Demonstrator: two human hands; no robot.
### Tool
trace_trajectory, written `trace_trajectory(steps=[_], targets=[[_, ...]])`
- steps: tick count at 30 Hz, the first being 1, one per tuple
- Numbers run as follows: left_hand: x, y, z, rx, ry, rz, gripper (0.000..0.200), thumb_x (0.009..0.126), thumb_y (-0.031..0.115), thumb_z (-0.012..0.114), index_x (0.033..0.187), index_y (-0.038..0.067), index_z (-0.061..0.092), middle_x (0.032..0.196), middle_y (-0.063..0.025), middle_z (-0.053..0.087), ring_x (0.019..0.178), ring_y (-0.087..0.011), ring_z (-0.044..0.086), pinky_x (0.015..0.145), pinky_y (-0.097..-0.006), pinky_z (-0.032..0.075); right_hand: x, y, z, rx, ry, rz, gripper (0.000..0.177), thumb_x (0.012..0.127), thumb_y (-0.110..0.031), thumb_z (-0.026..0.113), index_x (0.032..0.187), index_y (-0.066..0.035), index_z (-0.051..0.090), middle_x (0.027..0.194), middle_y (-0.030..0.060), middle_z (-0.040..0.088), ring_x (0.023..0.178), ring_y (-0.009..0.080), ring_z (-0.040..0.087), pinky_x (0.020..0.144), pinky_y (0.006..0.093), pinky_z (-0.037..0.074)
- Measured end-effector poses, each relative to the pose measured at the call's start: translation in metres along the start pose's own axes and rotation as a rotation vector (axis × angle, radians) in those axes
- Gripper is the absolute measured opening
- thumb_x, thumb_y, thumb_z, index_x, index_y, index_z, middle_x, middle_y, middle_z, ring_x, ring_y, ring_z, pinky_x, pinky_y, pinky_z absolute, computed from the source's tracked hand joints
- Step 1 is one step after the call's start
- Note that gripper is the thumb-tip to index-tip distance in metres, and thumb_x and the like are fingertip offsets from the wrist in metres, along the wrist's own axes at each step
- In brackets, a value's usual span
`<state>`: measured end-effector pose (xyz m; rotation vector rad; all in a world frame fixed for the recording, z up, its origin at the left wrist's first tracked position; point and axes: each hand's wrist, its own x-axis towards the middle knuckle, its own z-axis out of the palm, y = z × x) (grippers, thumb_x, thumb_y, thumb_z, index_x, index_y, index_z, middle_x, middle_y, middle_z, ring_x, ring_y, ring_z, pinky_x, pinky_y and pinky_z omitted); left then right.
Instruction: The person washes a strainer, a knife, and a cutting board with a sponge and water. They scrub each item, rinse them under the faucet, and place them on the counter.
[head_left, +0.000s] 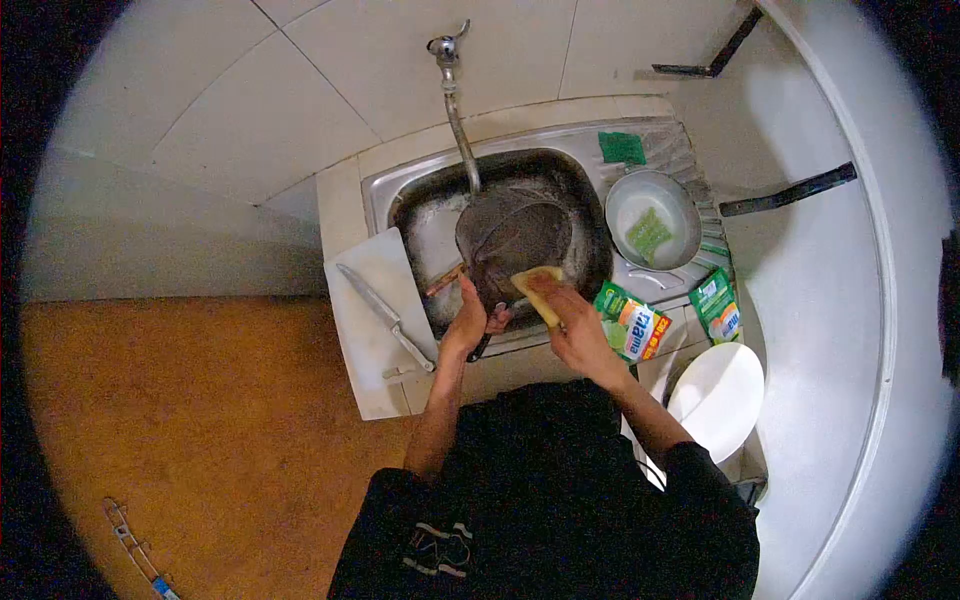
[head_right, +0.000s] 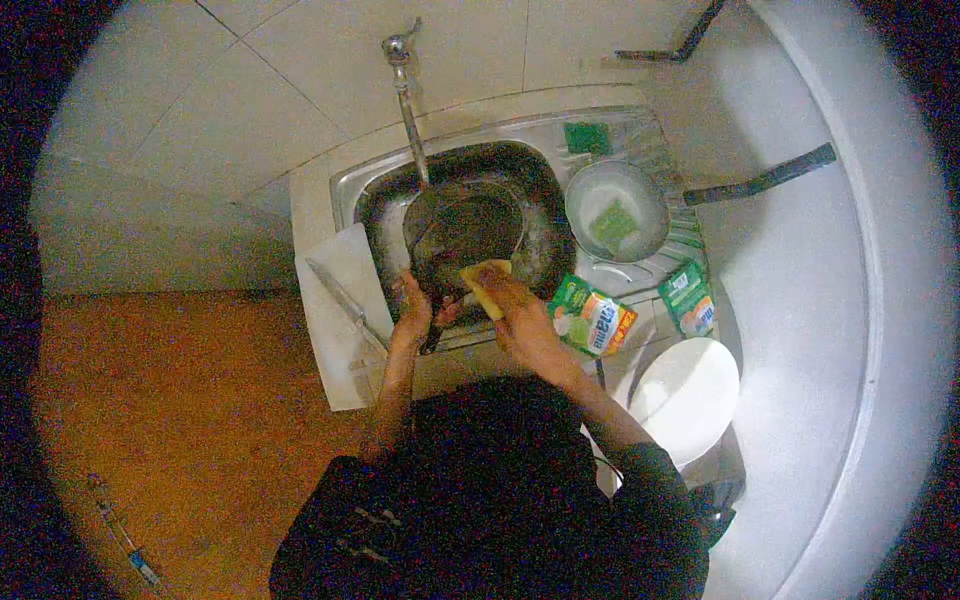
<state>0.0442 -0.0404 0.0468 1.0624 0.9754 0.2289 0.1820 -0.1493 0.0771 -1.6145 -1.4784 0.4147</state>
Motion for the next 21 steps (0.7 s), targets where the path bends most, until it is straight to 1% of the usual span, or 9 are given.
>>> trace_trajectory(steps=[1, 4, 5, 7, 10, 13, 17, 19, 21], targets=[[0.003, -0.005, -0.004, 0.0, 0.003, -0.002, 0.074, 0.07, 0.074, 0.002, 0.074, 0.01, 0.037, 0.056, 0.0019, 0.038, 0.046, -0.008, 0.031, 0.042, -0.0201, 0.026, -0.002, 0.002, 0.007, -0.015, 0.005, 0.028, 0.046, 0.064, 0.008, 0.043, 0.109, 0.002, 0.047, 0.108, 0.0206, 0.05, 0.102, 0.0364, 0.047, 0.089, 0.0399, 0.036], [0.017, -0.018, -0.016, -0.307, -0.272, -0.098, 0.075, 0.068, 0.076, 0.003, 0.075, 0.01, 0.038, 0.054, 0.0021, 0.037, 0.045, -0.0089, 0.031, 0.042, -0.0201, 0.027, 0.005, -0.001, 0.008, -0.033, -0.041, -0.025, 0.047, 0.065, 0.006, 0.046, 0.112, 0.001, 0.046, 0.111, 0.0185, 0.049, 0.104, 0.0336, 0.046, 0.092, 0.0394, 0.032], [0.019, -0.022, -0.014, -0.377, -0.19, -0.098, 0.076, 0.068, 0.076, 0.003, 0.075, 0.01, 0.039, 0.054, 0.0019, 0.038, 0.045, -0.0089, 0.032, 0.042, -0.0202, 0.026, 0.008, -0.003, 0.009, -0.034, -0.041, -0.022, 0.047, 0.065, 0.006, 0.046, 0.112, 0.001, 0.046, 0.111, 0.0185, 0.049, 0.104, 0.0336, 0.046, 0.092, 0.0394, 0.032], [0.019, -0.021, -0.001, -0.518, 0.052, -0.062, 0.078, 0.067, 0.077, 0.003, 0.077, 0.009, 0.041, 0.054, 0.0015, 0.039, 0.044, -0.0089, 0.032, 0.041, -0.0204, 0.026, 0.015, -0.007, 0.012, -0.121, -0.138, -0.075, 0.05, 0.066, -0.006, 0.054, 0.115, -0.003, 0.043, 0.109, 0.0186, 0.049, 0.1, 0.0367, 0.046, 0.088, 0.0435, 0.036], [0.02, -0.004, 0.029, -0.688, 0.527, 0.042, 0.081, 0.066, 0.078, 0.004, 0.08, 0.009, 0.045, 0.054, 0.001, 0.04, 0.043, -0.0088, 0.033, 0.039, -0.0206, 0.026, 0.018, -0.019, 0.027, -0.045, -0.11, -0.001, 0.047, 0.068, -0.002, 0.051, 0.115, 0.001, 0.044, 0.113, 0.0186, 0.048, 0.104, 0.0319, 0.046, 0.092, 0.0398, 0.032], [0.017, 0.006, 0.041, -0.7, 0.73, 0.103, 0.084, 0.065, 0.079, 0.004, 0.082, 0.008, 0.047, 0.054, 0.0008, 0.041, 0.042, -0.0088, 0.033, 0.038, -0.0209, 0.025, 0.027, -0.025, 0.039, -0.034, -0.121, 0.059, 0.045, 0.068, -0.003, 0.051, 0.113, 0.001, 0.045, 0.113, 0.0178, 0.048, 0.105, 0.0324, 0.045, 0.092, 0.0398, 0.031], [0.01, -0.007, 0.024, -0.562, 0.495, 0.032, 0.086, 0.064, 0.08, 0.004, 0.081, 0.008, 0.046, 0.052, 0.0013, 0.04, 0.039, -0.0088, 0.031, 0.036, -0.0209, 0.024, 0.03, -0.036, 0.037, -0.107, -0.14, 0.069, 0.043, 0.069, -0.003, 0.05, 0.111, 0.002, 0.046, 0.112, 0.0183, 0.049, 0.105, 0.0331, 0.045, 0.091, 0.0402, 0.033], [0.01, -0.014, 0.014, -0.434, 0.33, -0.018, 0.086, 0.063, 0.08, 0.004, 0.081, 0.008, 0.046, 0.051, 0.0015, 0.039, 0.038, -0.0088, 0.03, 0.036, -0.0209, 0.023, 0.023, -0.034, 0.032, 0.036, -0.187, 0.067, 0.042, 0.069, -0.001, 0.049, 0.111, 0.0, 0.046, 0.109, 0.0204, 0.05, 0.102, 0.036, 0.046, 0.089, 0.0405, 0.035], [0.015, -0.026, 0.0, -0.377, 0.065, -0.109, 0.087, 0.062, 0.081, 0.004, 0.081, 0.007, 0.046, 0.05, 0.0018, 0.039, 0.037, -0.0088, 0.029, 0.035, -0.0209, 0.023, 0.016, -0.019, 0.025, 0.089, -0.198, 0.091, 0.039, 0.071, -0.001, 0.048, 0.11, -0.001, 0.047, 0.108, 0.0202, 0.051, 0.101, 0.0347, 0.048, 0.088, 0.0391, 0.037]])
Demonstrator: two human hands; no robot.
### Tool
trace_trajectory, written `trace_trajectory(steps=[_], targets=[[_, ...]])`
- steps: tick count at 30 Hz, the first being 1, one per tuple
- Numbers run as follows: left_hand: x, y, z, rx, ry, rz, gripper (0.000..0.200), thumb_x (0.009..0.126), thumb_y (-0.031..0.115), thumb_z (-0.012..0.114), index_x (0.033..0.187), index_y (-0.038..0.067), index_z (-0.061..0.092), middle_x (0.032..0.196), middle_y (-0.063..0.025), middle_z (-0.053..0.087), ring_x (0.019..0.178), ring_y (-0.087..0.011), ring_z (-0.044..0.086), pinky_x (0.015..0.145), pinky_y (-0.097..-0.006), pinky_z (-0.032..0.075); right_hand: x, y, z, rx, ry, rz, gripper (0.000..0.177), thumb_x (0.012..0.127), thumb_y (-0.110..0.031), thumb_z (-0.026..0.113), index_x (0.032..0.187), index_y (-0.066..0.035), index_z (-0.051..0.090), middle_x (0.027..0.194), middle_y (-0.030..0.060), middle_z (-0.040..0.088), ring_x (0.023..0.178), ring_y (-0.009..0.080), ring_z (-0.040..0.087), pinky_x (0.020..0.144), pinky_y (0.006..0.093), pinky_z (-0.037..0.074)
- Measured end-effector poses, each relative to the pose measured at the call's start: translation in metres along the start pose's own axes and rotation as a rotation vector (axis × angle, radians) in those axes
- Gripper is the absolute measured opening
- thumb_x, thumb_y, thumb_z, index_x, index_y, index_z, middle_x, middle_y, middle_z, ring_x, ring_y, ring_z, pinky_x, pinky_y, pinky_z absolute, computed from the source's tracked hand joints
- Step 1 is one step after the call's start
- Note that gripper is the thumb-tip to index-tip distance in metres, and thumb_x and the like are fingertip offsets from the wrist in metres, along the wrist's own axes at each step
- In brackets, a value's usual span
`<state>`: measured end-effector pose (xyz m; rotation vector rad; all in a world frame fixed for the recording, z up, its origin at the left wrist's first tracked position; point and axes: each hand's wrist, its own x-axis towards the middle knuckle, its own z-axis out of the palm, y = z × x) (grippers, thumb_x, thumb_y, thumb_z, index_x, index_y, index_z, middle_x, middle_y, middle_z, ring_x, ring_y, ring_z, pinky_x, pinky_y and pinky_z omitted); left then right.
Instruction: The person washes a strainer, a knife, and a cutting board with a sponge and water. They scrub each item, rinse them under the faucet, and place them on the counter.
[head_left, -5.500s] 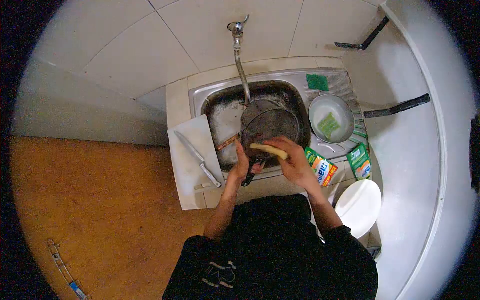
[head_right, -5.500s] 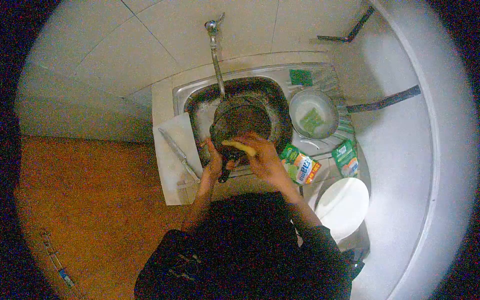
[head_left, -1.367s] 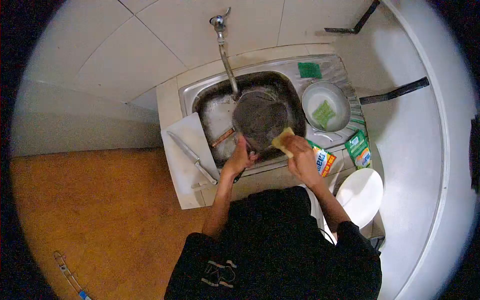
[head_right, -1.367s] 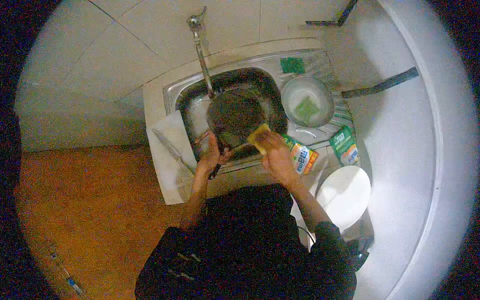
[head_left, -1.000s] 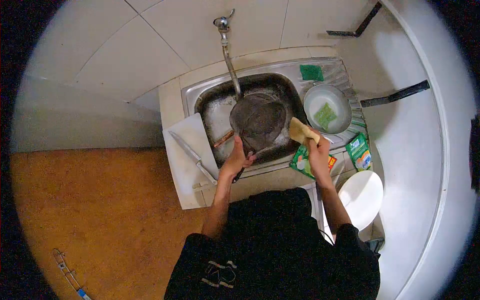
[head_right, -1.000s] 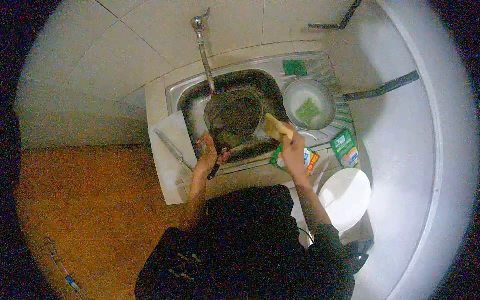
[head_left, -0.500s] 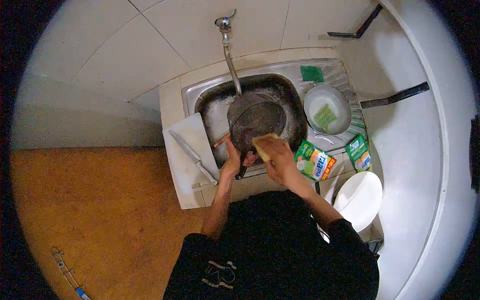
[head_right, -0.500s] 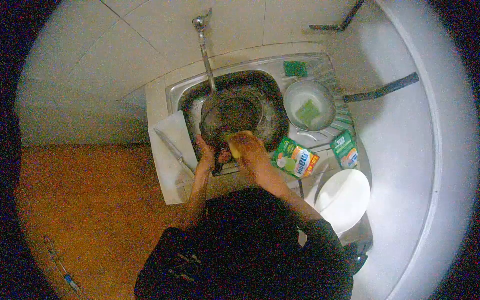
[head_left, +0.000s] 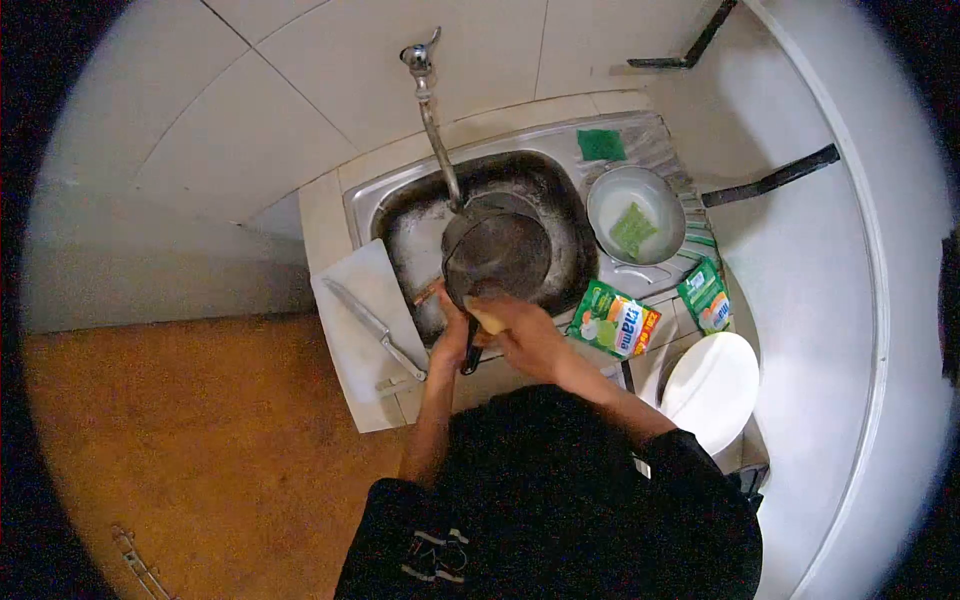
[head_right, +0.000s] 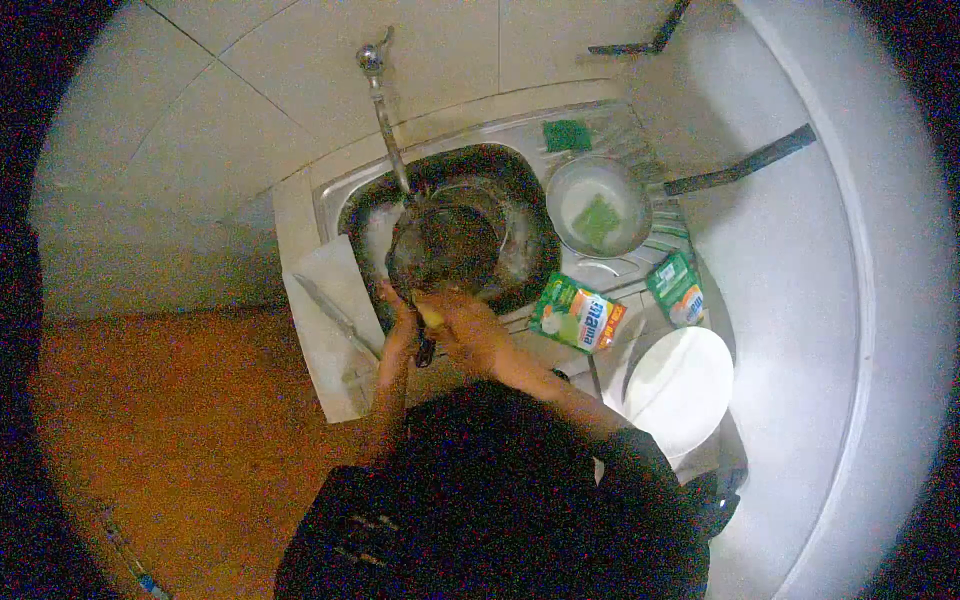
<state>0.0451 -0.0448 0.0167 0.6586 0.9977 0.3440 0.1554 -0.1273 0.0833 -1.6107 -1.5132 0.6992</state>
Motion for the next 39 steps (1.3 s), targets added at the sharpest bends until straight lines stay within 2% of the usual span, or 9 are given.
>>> trace_trajectory(steps=[1, 9, 13, 16, 18, 24, 33, 36, 39], targets=[[0.025, -0.02, -0.038, 0.025, -0.364, -0.201, 0.087, 0.059, 0.083, 0.006, 0.078, 0.008, 0.045, 0.049, 0.0034, 0.036, 0.036, -0.0079, 0.027, 0.033, -0.0211, 0.021, -0.002, 0.008, -0.007, 0.06, -0.016, 0.007, 0.036, 0.074, -0.001, 0.046, 0.11, -0.002, 0.048, 0.106, 0.02, 0.052, 0.099, 0.0333, 0.049, 0.086, 0.0378, 0.039], [0.014, -0.008, -0.035, -0.221, -0.386, -0.425, 0.085, 0.052, 0.087, 0.01, 0.068, 0.009, 0.038, 0.046, 0.0051, 0.029, 0.035, -0.0045, 0.024, 0.032, -0.0179, 0.018, -0.032, 0.147, -0.103, -0.027, 0.678, 0.484, 0.027, 0.083, -0.019, 0.046, 0.099, 0.002, 0.052, 0.095, 0.0143, 0.057, 0.081, 0.0257, 0.054, 0.072, 0.035, 0.043], [0.017, -0.012, -0.037, -0.245, -0.387, -0.434, 0.085, 0.051, 0.088, 0.011, 0.067, 0.009, 0.037, 0.046, 0.0052, 0.028, 0.035, -0.0043, 0.024, 0.031, -0.0178, 0.018, -0.003, 0.18, -0.125, 0.37, 0.584, 0.546, 0.026, 0.082, -0.008, 0.046, 0.105, 0.004, 0.048, 0.091, 0.0074, 0.057, 0.08, 0.0136, 0.053, 0.072, 0.0265, 0.043], [0.022, -0.011, -0.037, -0.224, -0.385, -0.415, 0.085, 0.05, 0.088, 0.011, 0.066, 0.009, 0.037, 0.046, 0.0053, 0.028, 0.035, -0.0041, 0.024, 0.031, -0.0177, 0.018, 0.008, 0.234, -0.12, 0.236, 0.625, 0.475, 0.038, 0.077, -0.018, 0.054, 0.108, 0.002, 0.045, 0.108, 0.0213, 0.049, 0.097, 0.0305, 0.048, 0.083, 0.0381, 0.038], [0.025, -0.015, -0.039, -0.215, -0.383, -0.407, 0.085, 0.05, 0.088, 0.011, 0.065, 0.009, 0.036, 0.046, 0.0054, 0.028, 0.035, -0.004, 0.024, 0.031, -0.0176, 0.018, 0.013, 0.239, -0.121, -0.444, 0.59, 0.393, 0.046, 0.075, -0.02, 0.057, 0.112, 0.002, 0.042, 0.112, 0.0235, 0.045, 0.101, 0.0344, 0.045, 0.085, 0.04, 0.038], [0.008, 0.001, -0.031, -0.186, -0.368, -0.339, 0.085, 0.049, 0.089, 0.012, 0.063, 0.009, 0.036, 0.045, 0.0058, 0.027, 0.034, -0.0037, 0.023, 0.03, -0.0176, 0.019, -0.009, 0.225, -0.125, -1.032, 0.428, 0.431, 0.057, 0.065, -0.031, 0.066, 0.105, 0.001, 0.041, 0.099, 0.0244, 0.044, 0.084, 0.0404, 0.048, 0.075, 0.045, 0.04], [0.023, -0.003, -0.036, -0.232, -0.346, -0.433, 0.086, 0.049, 0.089, 0.013, 0.064, 0.007, 0.038, 0.045, 0.0059, 0.027, 0.034, -0.0037, 0.024, 0.03, -0.0178, 0.019, -0.016, 0.237, -0.12, -0.826, 0.131, 0.679, 0.078, 0.057, -0.034, 0.07, 0.119, -0.002, 0.034, 0.115, 0.0244, 0.041, 0.106, 0.0354, 0.042, 0.086, 0.0467, 0.036], [0.027, -0.005, -0.039, -0.203, -0.318, -0.434, 0.088, 0.05, 0.089, 0.014, 0.07, 0.007, 0.039, 0.045, 0.0054, 0.027, 0.034, -0.0036, 0.024, 0.03, -0.0177, 0.018, -0.007, 0.224, -0.13, -0.678, 0.16, 0.867, 0.067, 0.062, -0.028, 0.067, 0.112, 0.001, 0.034, 0.097, 0.0295, 0.051, 0.087, 0.0392, 0.052, 0.073, 0.0445, 0.044], [0.024, -0.004, -0.039, -0.209, -0.268, -0.394, 0.09, 0.051, 0.088, 0.016, 0.077, 0.006, 0.04, 0.046, 0.0049, 0.028, 0.034, -0.0035, 0.023, 0.03, -0.0175, 0.018, -0.043, 0.306, -0.13, -0.881, 0.368, 0.387, 0.064, 0.066, -0.025, 0.063, 0.115, 0.004, 0.033, 0.091, 0.0303, 0.054, 0.087, 0.0375, 0.054, 0.071, 0.0433, 0.046]])
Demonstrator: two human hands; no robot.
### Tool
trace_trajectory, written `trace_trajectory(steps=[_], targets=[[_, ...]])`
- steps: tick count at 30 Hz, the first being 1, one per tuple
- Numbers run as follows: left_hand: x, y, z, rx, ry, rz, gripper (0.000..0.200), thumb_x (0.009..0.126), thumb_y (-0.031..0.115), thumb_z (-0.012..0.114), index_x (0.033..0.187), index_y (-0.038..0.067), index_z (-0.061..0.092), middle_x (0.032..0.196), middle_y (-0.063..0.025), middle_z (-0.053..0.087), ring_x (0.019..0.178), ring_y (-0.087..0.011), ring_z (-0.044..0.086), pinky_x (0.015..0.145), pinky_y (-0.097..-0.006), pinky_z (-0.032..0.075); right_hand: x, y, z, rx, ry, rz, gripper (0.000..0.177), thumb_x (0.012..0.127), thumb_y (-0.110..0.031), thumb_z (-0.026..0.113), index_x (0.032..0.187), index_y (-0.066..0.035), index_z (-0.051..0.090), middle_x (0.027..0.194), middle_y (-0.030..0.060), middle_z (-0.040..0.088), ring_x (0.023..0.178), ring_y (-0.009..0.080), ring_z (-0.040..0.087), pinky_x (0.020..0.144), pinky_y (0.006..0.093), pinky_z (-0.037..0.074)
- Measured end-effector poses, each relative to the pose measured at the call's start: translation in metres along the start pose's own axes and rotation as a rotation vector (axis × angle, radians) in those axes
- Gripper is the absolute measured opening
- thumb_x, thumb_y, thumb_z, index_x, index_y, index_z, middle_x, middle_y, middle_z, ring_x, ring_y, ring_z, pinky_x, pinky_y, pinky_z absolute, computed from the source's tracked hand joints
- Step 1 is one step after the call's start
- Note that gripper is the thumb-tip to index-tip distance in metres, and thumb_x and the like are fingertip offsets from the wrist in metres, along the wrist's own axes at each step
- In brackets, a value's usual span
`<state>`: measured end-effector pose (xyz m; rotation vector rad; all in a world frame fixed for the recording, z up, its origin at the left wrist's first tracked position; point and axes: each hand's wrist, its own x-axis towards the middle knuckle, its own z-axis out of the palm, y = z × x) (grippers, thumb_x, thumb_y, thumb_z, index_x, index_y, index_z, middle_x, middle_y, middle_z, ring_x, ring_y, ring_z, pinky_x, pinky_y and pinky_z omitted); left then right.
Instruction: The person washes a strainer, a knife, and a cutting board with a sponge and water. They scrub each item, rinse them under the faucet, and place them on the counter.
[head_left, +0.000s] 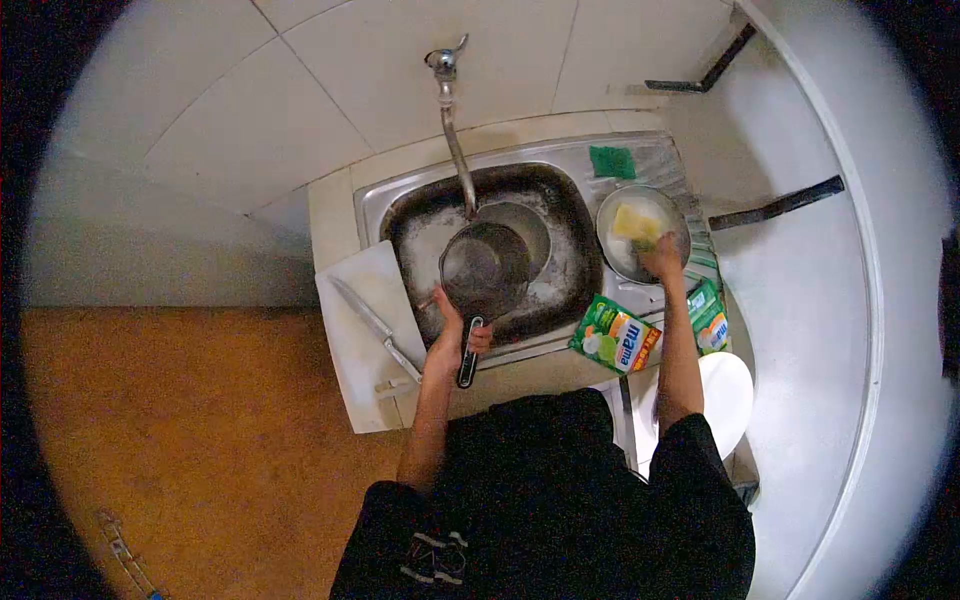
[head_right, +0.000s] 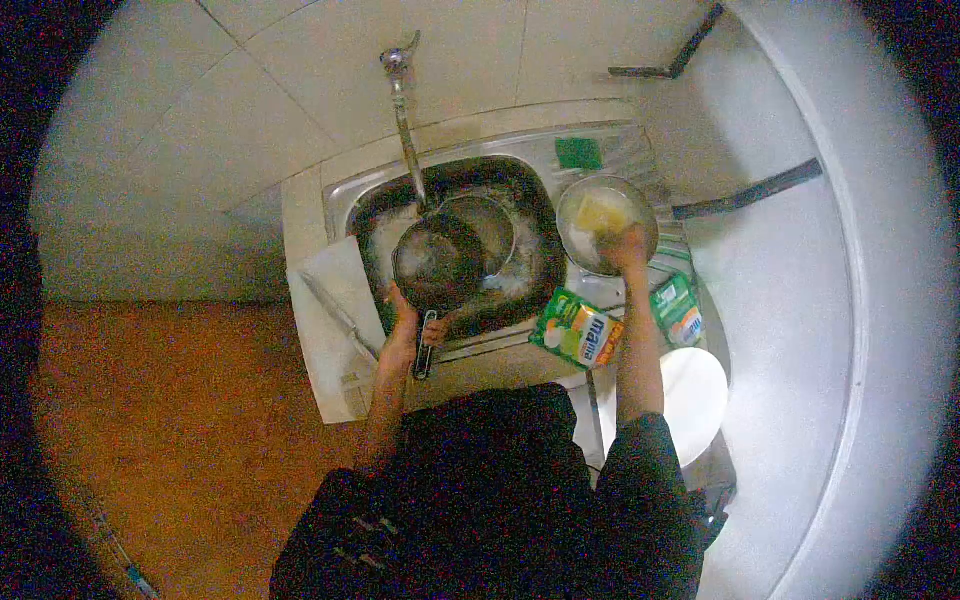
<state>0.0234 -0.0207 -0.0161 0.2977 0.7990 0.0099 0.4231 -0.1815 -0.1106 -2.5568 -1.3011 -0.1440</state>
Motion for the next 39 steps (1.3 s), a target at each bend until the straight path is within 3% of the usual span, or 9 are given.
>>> trace_trajectory(steps=[4, 6, 11, 13, 15, 23, 25, 32, 39], targets=[[-0.005, 0.001, 0.003, -0.068, -0.046, 0.051, 0.089, 0.051, 0.088, 0.017, 0.079, 0.007, 0.04, 0.046, 0.0046, 0.028, 0.034, -0.0034, 0.023, 0.03, -0.0174, 0.017, 0.026, -0.024, -0.075, 0.228, -0.441, 0.149, 0.057, 0.072, -0.025, 0.059, 0.115, 0.006, 0.036, 0.094, 0.0266, 0.054, 0.08, 0.0315, 0.057, 0.068, 0.0386, 0.047], [-0.007, 0.001, 0.004, -0.111, -0.088, 0.066, 0.089, 0.051, 0.088, 0.018, 0.081, 0.007, 0.04, 0.047, 0.0045, 0.028, 0.034, -0.0034, 0.023, 0.03, -0.0173, 0.017, 0.025, -0.034, -0.104, 0.64, -0.623, 0.662, 0.047, 0.077, -0.023, 0.055, 0.111, 0.006, 0.04, 0.101, 0.0207, 0.053, 0.079, 0.0247, 0.056, 0.066, 0.0341, 0.048], [-0.012, 0.001, 0.013, -0.198, -0.243, 0.103, 0.089, 0.052, 0.088, 0.019, 0.083, 0.007, 0.04, 0.047, 0.0043, 0.028, 0.034, -0.0033, 0.022, 0.03, -0.0172, 0.017, 0.012, -0.026, -0.082, 1.165, -0.261, 0.777, 0.038, 0.081, -0.021, 0.049, 0.108, 0.005, 0.044, 0.104, 0.0155, 0.052, 0.078, 0.0197, 0.056, 0.064, 0.0302, 0.049], [-0.005, -0.003, 0.008, -0.204, 0.082, 0.123, 0.093, 0.052, 0.087, 0.024, 0.095, 0.006, 0.04, 0.049, 0.0045, 0.027, 0.035, -0.0031, 0.022, 0.031, -0.0171, 0.016, 0.011, -0.039, -0.086, 1.415, -0.146, 0.813, 0.036, 0.082, -0.021, 0.048, 0.108, 0.004, 0.044, 0.103, 0.0151, 0.052, 0.077, 0.0191, 0.057, 0.062, 0.0295, 0.049], [0.0, -0.006, -0.004, -0.247, -0.003, 0.103, 0.093, 0.051, 0.087, 0.025, 0.094, 0.006, 0.04, 0.049, 0.0049, 0.026, 0.036, -0.003, 0.021, 0.032, -0.0173, 0.016, 0.007, -0.059, -0.097, 1.882, -0.115, 0.835, 0.032, 0.082, -0.018, 0.05, 0.106, 0.003, 0.046, 0.101, 0.0145, 0.054, 0.078, 0.0206, 0.058, 0.066, 0.0305, 0.049], [0.014, 0.001, -0.014, -0.566, -0.22, -0.115, 0.104, 0.046, 0.089, 0.025, 0.085, -0.005, 0.044, 0.046, 0.0054, 0.023, 0.036, -0.0073, 0.022, 0.033, -0.0205, 0.017, 0.003, -0.081, -0.089, 1.788, -0.041, 0.731, 0.013, 0.077, -0.002, 0.053, 0.089, 0.0, 0.051, 0.081, 0.0093, 0.056, 0.074, 0.0204, 0.057, 0.067, 0.0344, 0.05], [0.021, 0.007, -0.013, -0.423, 0.018, -0.111, 0.082, 0.045, 0.089, 0.027, 0.063, 0.009, 0.034, 0.048, 0.006, 0.021, 0.036, -0.0044, 0.019, 0.033, -0.018, 0.015, 0.002, -0.08, -0.083, 1.878, -0.057, 0.689, 0.01, 0.077, -0.001, 0.052, 0.086, -0.001, 0.05, 0.077, 0.0076, 0.055, 0.069, 0.0187, 0.057, 0.067, 0.0336, 0.05], [0.042, 0.04, -0.001, -0.263, -0.172, -0.067, 0.076, 0.046, 0.089, 0.023, 0.056, 0.014, 0.024, 0.046, 0.0062, 0.019, 0.035, -0.0049, 0.018, 0.033, -0.0184, 0.015, 0.001, -0.081, -0.081, 1.761, -0.107, 0.72, 0.004, 0.079, -0.004, 0.049, 0.083, -0.002, 0.048, 0.066, 0.0056, 0.049, 0.057, 0.0155, 0.049, 0.053, 0.0298, 0.043], [0.06, 0.058, 0.035, 0.224, 0.319, 0.174, 0.091, 0.06, 0.083, 0.019, 0.103, 0.005, 0.039, 0.048, 0.0029, 0.027, 0.035, -0.0066, 0.025, 0.033, -0.0204, 0.023, 0.0, -0.081, -0.073, 1.764, -0.073, 0.776, 0.005, 0.079, -0.004, 0.049, 0.083, -0.001, 0.049, 0.061, 0.0048, 0.047, 0.054, 0.0151, 0.046, 0.051, 0.0302, 0.042]])
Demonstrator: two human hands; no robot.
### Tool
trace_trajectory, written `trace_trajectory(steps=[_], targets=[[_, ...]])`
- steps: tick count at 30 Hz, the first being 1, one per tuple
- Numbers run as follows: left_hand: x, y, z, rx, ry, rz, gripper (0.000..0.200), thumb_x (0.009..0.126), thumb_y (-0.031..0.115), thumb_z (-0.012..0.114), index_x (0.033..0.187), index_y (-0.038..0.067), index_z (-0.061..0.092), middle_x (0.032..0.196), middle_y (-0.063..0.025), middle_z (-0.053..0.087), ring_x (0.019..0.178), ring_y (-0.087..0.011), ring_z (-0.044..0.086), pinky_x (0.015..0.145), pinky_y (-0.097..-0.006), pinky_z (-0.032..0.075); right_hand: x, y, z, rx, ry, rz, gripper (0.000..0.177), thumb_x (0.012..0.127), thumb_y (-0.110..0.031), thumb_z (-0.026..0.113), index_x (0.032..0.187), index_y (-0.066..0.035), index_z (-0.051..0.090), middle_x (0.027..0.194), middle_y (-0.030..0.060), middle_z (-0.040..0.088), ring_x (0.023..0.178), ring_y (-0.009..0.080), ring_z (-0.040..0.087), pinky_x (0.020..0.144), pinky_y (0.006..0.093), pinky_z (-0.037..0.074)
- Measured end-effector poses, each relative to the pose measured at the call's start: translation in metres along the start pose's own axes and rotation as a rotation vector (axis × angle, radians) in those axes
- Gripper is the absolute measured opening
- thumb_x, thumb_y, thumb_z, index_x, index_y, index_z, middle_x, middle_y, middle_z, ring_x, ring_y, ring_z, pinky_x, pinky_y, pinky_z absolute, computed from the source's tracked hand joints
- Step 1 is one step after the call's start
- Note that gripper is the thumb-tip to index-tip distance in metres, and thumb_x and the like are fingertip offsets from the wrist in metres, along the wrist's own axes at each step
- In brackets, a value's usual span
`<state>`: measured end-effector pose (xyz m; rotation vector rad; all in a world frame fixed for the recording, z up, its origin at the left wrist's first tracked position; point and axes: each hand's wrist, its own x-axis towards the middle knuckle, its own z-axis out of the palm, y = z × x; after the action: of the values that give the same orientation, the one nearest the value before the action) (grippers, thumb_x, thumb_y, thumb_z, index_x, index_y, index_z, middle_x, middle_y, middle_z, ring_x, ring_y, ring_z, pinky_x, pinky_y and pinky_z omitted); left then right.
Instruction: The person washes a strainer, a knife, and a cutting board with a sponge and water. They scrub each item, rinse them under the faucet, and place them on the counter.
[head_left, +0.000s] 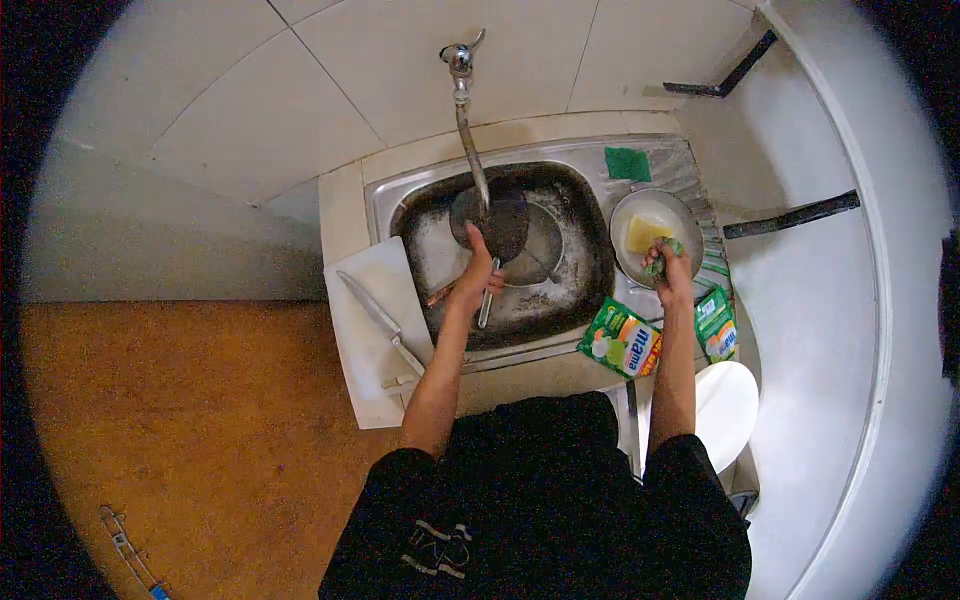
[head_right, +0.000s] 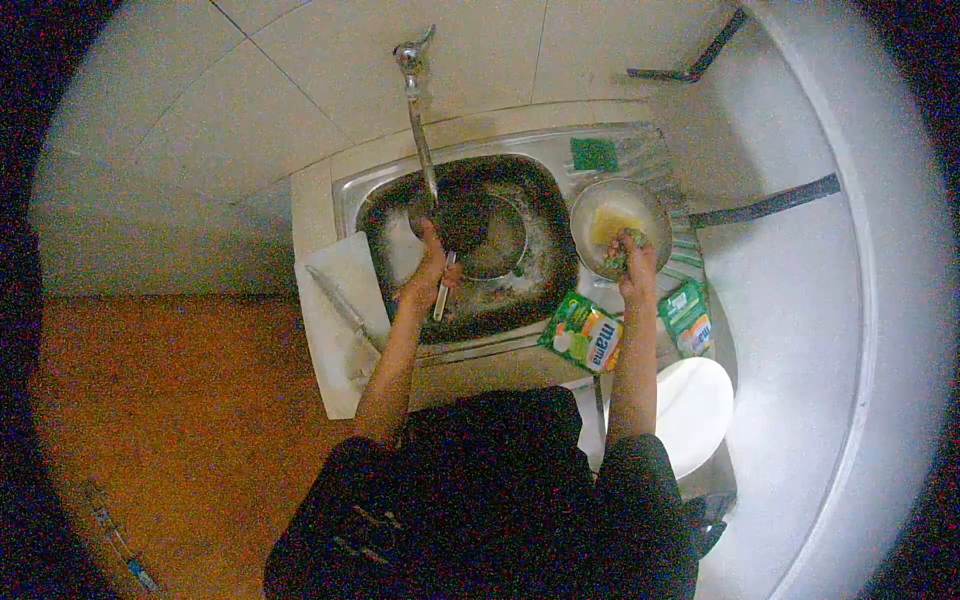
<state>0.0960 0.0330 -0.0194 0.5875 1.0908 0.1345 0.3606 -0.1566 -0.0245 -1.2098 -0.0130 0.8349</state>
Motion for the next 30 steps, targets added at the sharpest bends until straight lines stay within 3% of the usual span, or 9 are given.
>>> trace_trajectory(steps=[8, 11, 13, 20, 22, 24, 26, 28, 30], targets=[[0.053, 0.009, -0.022, 0.408, 0.181, 0.307, 0.089, 0.071, 0.074, 0.021, 0.128, 0.005, 0.026, 0.051, -0.0067, 0.043, 0.042, -0.0162, 0.045, 0.035, -0.0285, 0.034, 0.0, 0.002, 0.0, -0.008, 0.016, -0.041, 0.007, 0.079, -0.006, 0.052, 0.083, -0.002, 0.048, 0.058, 0.0035, 0.046, 0.05, 0.0136, 0.044, 0.048, 0.0273, 0.039], [0.092, 0.004, -0.036, 0.936, 0.28, 0.523, 0.068, 0.083, 0.056, 0.026, 0.13, 0.007, 0.022, 0.065, -0.0202, 0.053, 0.055, -0.0288, 0.054, 0.044, -0.0378, 0.042, -0.006, -0.003, 0.007, -0.005, -0.008, 0.0, 0.008, 0.079, -0.009, 0.053, 0.081, -0.003, 0.047, 0.056, 0.0024, 0.044, 0.048, 0.0123, 0.042, 0.045, 0.0258, 0.036], [0.091, 0.008, -0.032, 1.471, 0.37, 1.048, 0.05, 0.087, 0.032, 0.028, 0.13, 0.007, 0.022, 0.082, -0.0308, 0.053, 0.066, -0.0404, 0.055, 0.059, -0.0459, 0.045, -0.007, -0.004, 0.009, -0.02, -0.028, 0.004, 0.01, 0.079, -0.01, 0.054, 0.08, -0.005, 0.047, 0.056, 0.0017, 0.043, 0.047, 0.0117, 0.041, 0.044, 0.0251, 0.035], [0.067, 0.015, -0.026, 1.571, 0.338, 0.756, 0.05, 0.087, 0.031, 0.027, 0.129, 0.002, 0.022, 0.096, -0.0338, 0.049, 0.086, -0.0466, 0.05, 0.075, -0.0482, 0.041, 0.012, 0.008, 0.0, -0.722, 0.137, -0.396, 0.023, 0.083, -0.023, 0.053, 0.095, -0.006, 0.042, 0.062, 0.004, 0.05, 0.049, 0.0106, 0.046, 0.044, 0.0242, 0.037], [0.067, 0.013, -0.034, 1.034, 0.242, 0.368, 0.063, 0.087, 0.044, 0.026, 0.126, -0.005, 0.022, 0.102, -0.037, 0.045, 0.098, -0.0459, 0.045, 0.079, -0.0451, 0.04, 0.016, 0.012, 0.001, -1.051, 0.176, -0.6, 0.027, 0.084, -0.025, 0.051, 0.099, -0.005, 0.039, 0.066, 0.0056, 0.052, 0.052, 0.011, 0.048, 0.047, 0.0246, 0.039], [0.063, 0.004, -0.038, 0.931, 0.293, 0.42, 0.07, 0.085, 0.05, 0.024, 0.124, -0.008, 0.025, 0.103, -0.037, 0.045, 0.1, -0.0446, 0.045, 0.08, -0.0435, 0.04, 0.011, 0.016, 0.014, -0.962, 0.052, -0.545, 0.038, 0.083, -0.029, 0.051, 0.103, 0.002, 0.042, 0.091, 0.0203, 0.053, 0.084, 0.0342, 0.051, 0.077, 0.0375, 0.04], [0.048, -0.005, -0.039, 0.826, 0.343, 0.479, 0.077, 0.083, 0.057, 0.023, 0.122, -0.01, 0.027, 0.105, -0.037, 0.044, 0.101, -0.0434, 0.045, 0.08, -0.0419, 0.04, -0.015, 0.006, 0.055, -0.977, -0.042, -0.521, 0.032, 0.085, -0.026, 0.048, 0.102, 0.001, 0.04, 0.086, 0.0156, 0.054, 0.078, 0.0258, 0.052, 0.071, 0.0328, 0.041], [0.024, -0.014, -0.039, 0.752, 0.191, 0.635, 0.068, 0.086, 0.053, 0.019, 0.134, 0.008, 0.004, 0.078, -0.0128, 0.056, 0.059, -0.0233, 0.049, 0.056, -0.0345, 0.044, -0.037, 0.009, 0.09, -0.998, -0.188, -0.564, 0.026, 0.086, -0.021, 0.046, 0.1, 0.0, 0.041, 0.084, 0.0124, 0.054, 0.077, 0.0189, 0.052, 0.068, 0.0293, 0.041], [0.038, -0.039, -0.061, 0.817, 0.228, 0.631, 0.072, 0.083, 0.058, 0.019, 0.126, 0.0, 0.02, 0.078, -0.0164, 0.056, 0.063, -0.0265, 0.053, 0.059, -0.0371, 0.045, -0.033, 0.04, 0.098, -1.023, -0.215, -0.629, 0.027, 0.085, -0.021, 0.05, 0.099, 0.002, 0.045, 0.091, 0.0156, 0.053, 0.086, 0.023, 0.05, 0.075, 0.031, 0.04]])
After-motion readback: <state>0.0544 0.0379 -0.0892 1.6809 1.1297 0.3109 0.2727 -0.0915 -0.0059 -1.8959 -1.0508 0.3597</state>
